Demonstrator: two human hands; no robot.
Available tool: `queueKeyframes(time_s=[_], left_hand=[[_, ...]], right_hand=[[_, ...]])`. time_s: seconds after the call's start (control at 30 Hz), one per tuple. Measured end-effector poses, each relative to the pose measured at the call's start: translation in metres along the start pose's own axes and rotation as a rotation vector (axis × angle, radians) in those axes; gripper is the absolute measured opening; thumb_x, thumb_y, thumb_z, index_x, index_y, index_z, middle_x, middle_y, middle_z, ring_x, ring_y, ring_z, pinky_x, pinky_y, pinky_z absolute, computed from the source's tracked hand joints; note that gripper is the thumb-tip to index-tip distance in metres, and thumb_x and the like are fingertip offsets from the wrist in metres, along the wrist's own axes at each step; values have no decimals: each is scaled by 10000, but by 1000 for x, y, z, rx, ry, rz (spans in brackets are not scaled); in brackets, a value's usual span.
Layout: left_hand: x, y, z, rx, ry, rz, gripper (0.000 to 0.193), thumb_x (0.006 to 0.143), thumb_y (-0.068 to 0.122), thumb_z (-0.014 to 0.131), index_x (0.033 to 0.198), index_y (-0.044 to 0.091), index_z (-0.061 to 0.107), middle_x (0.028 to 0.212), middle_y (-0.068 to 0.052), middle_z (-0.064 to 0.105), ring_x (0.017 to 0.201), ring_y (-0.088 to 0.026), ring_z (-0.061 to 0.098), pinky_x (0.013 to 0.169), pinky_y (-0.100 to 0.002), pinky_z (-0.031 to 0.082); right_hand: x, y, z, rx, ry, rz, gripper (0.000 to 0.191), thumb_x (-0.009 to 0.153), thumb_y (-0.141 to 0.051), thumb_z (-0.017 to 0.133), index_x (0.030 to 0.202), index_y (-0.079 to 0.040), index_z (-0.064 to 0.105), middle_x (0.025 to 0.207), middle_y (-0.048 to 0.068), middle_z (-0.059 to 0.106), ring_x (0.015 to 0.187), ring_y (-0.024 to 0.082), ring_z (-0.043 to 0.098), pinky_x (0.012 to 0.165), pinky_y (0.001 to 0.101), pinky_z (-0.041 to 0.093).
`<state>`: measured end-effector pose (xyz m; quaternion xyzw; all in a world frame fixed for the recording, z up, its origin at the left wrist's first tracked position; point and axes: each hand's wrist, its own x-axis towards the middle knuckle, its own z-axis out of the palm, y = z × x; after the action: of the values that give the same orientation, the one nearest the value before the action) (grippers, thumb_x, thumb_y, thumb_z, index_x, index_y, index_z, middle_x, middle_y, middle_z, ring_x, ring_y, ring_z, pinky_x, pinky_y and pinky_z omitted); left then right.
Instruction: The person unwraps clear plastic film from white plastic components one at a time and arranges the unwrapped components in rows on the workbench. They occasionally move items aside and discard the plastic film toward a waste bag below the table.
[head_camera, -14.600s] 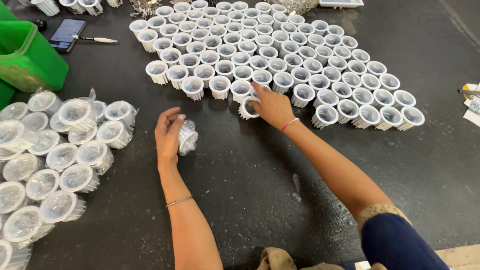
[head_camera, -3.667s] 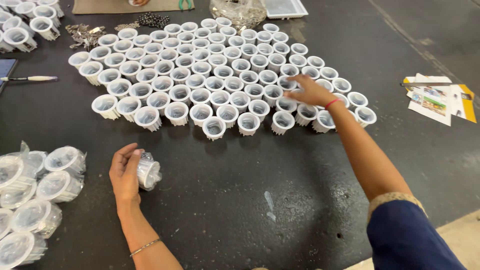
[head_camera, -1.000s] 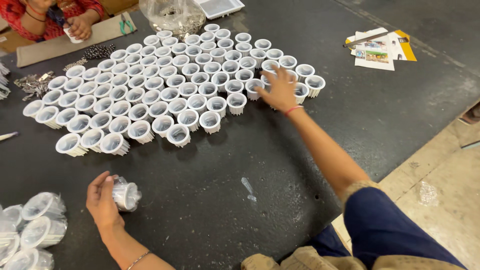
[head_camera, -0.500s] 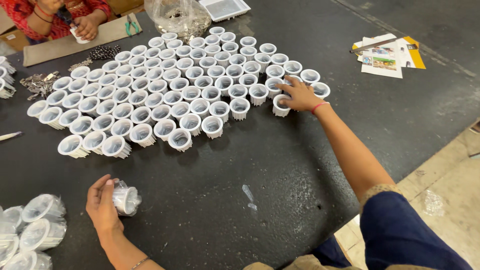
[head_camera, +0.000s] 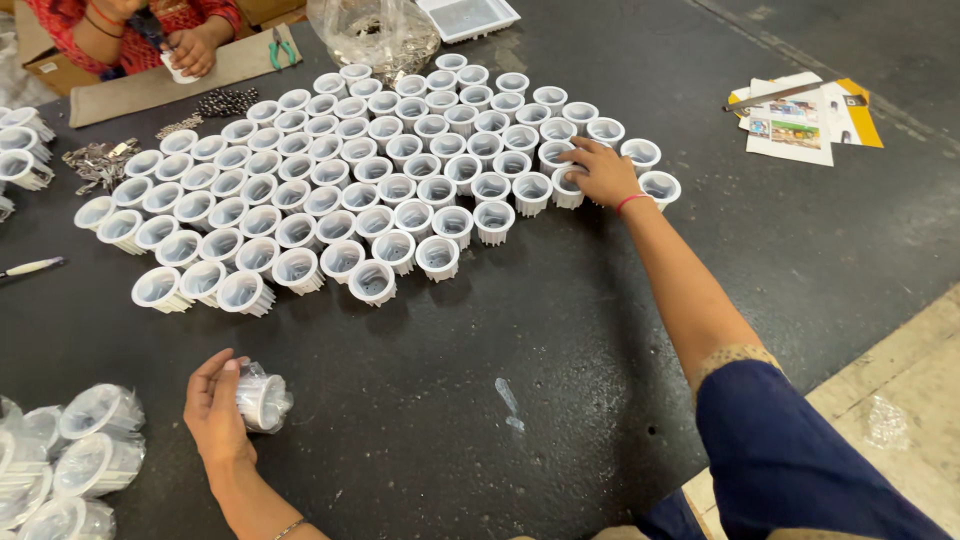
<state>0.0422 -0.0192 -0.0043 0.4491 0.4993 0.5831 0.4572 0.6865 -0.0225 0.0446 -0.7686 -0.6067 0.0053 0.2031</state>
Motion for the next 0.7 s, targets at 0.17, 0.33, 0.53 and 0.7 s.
queueKeyframes(time_s=[0.17,0.33,0.53,0.7], left_hand=[[0,0,1,11,0,1,279,1032,130,647,1287,18,637,1164,-99,709,1048,-123,643,910,-271,515],[-1,2,2,-5,4,-9,281,1028,126,648,1286,16,636,1154,-96,705,1056,-126,652,918,-271,518],[-2,2,3,0,4,-10,281,1027,125,649,1286,17,636,1158,-96,712,1057,-131,656,914,-271,515],[-1,5,4,-2,-3,-9,282,1027,125,652,1287,15,641,1158,-94,709,1055,-132,653,911,-272,517]], right_hand=[[18,-9,2,-12,-10,76,426,899,-359,669,1324,-344,646,1615,-46,405,1443,272,419,1051,636,358],[22,-23,5,-55,2,144,436,918,-373,643,1352,-345,616,1642,-55,381,1447,293,413,1054,679,337],[24,-26,-1,-16,-72,153,504,897,-425,657,1386,-339,574,1641,-14,339,1449,322,373,1056,713,287],[22,-4,-22,320,23,-155,574,937,-448,727,1420,-184,561,1552,129,474,1423,362,448,1169,512,361]])
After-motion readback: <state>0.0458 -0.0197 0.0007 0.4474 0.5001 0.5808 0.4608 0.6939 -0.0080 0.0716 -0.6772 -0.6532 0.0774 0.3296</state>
